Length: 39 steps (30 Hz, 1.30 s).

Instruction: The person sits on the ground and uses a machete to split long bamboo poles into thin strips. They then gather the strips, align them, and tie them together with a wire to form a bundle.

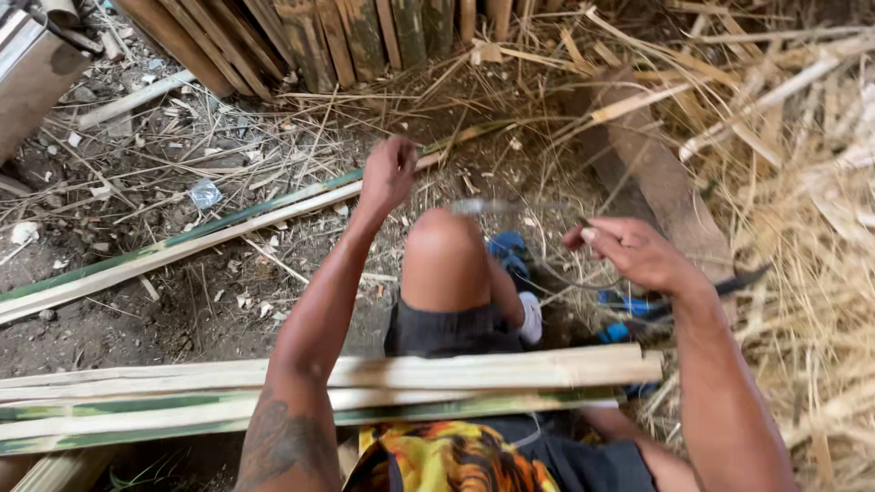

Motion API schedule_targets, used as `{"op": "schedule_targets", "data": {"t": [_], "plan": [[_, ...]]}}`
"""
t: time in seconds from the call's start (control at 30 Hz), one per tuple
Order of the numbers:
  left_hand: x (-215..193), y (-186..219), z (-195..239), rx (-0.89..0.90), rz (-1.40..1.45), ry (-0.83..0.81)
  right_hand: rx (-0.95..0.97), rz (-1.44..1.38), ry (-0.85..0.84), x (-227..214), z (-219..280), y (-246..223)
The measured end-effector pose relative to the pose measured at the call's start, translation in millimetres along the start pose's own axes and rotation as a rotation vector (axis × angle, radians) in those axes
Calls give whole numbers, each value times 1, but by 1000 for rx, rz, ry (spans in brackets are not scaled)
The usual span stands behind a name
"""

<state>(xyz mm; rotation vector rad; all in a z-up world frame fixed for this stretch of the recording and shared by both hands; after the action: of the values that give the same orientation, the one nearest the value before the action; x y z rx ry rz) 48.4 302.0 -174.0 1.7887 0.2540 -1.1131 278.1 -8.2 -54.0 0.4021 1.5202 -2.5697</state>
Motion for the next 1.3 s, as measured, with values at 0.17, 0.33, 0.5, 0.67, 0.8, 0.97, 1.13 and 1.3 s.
{"op": "schedule_targets", "data": {"t": [0.17, 0.33, 0.5, 0.67, 0.8, 0.97, 1.13, 1.3], "plan": [[170, -160, -16, -150, -375, -338, 174, -34, 2, -17, -70, 56], [245, -180, -32, -173, -495, -440, 417, -164, 46, 0, -113, 108], [246, -166, -45, -240, -586, -581, 396, -151, -9, 12, -136, 127], [244, -149, -20, -165, -706, -763, 380, -225, 19, 12, -139, 140], [266, -168, -13, -7, -800, -656, 316, -298, 47, 9, -137, 137], [263, -176, -4, -112, -764, -628, 273, -336, 97, 7, -121, 125], [241, -143, 18, 25, -868, -805, 272, -437, 133, 6, -111, 146], [211, -97, 26, 254, -857, -918, 308, -451, 172, 8, -105, 141]]}}
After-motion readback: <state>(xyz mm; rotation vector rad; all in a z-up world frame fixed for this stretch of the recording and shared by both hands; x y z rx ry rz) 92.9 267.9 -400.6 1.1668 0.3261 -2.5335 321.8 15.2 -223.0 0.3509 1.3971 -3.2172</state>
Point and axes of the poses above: each hand's wrist, its own z-axis away from the middle knuckle, its own x-axis out of the palm, y = z × x, the point moved 8 cm from there along -z, towards the middle knuckle, and after that the axes turned 12 degrees about -z, right-handed, at the moved point
